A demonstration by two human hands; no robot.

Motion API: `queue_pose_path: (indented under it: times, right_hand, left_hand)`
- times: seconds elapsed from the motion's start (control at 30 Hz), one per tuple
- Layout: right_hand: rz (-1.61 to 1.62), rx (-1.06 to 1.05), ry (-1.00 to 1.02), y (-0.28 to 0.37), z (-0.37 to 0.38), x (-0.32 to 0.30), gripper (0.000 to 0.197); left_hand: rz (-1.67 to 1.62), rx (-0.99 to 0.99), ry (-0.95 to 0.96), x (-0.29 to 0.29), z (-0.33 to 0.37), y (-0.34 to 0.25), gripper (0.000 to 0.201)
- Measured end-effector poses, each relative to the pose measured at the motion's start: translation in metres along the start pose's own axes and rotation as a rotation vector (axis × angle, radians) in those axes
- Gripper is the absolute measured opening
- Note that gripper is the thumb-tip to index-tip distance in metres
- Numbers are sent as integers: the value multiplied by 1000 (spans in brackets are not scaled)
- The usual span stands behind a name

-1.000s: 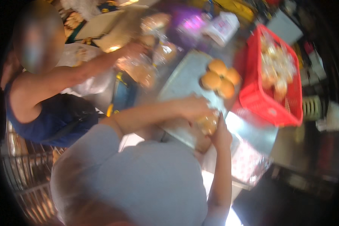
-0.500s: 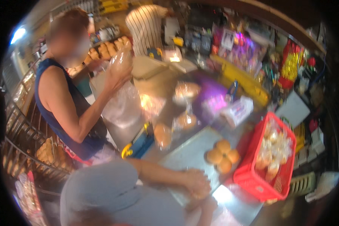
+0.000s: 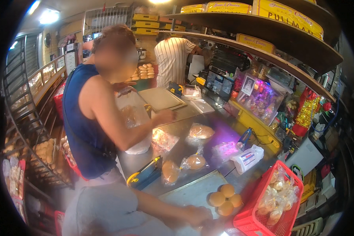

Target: The person packs round bread rolls into clear plastic bags and places them on a display counter. They also handle cash, opening a drawer to retrieve coins and closing it afterward. The person interacts with a customer, handing over a bag of bread and receiving payment.

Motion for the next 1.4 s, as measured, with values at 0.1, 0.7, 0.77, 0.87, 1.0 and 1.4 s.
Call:
queue_pose_path:
  times: [0.1,0.7,0.77,0.87,1.0,1.4]
  right_hand:
    - [234,4,-77,20,19,-11,60]
    - [-49,112,230,-16,-28,27,50]
    - [-50,92,194,-13,-27,22,49]
    - [21,69,126,-4,-19,29,47]
    - [190,204,-159,-15,-5,-2,45]
    - [1010,1003,-78,-114,-73,62,45]
  left_hand:
    - [-403,-120,-132,-29,-18,-7,14]
    - [-159,563,-287,73,43,-9,8]
    - [-267,556,-497,101,53,-6,6]
    - [-404,519,-838,142,51,10,6]
    - [-168,566,256,10,10,-114,23]
    - [556,281,152,47,-37,21,68]
Point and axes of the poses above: each hand's wrist, its own z-axis towards the middle knuckle, its own x-axis out of the palm, y = z × x, the point moved 4 cm from there along z, towards the middle knuckle, and after that the axes turned 9 degrees about -y, right-handed, at the moved point
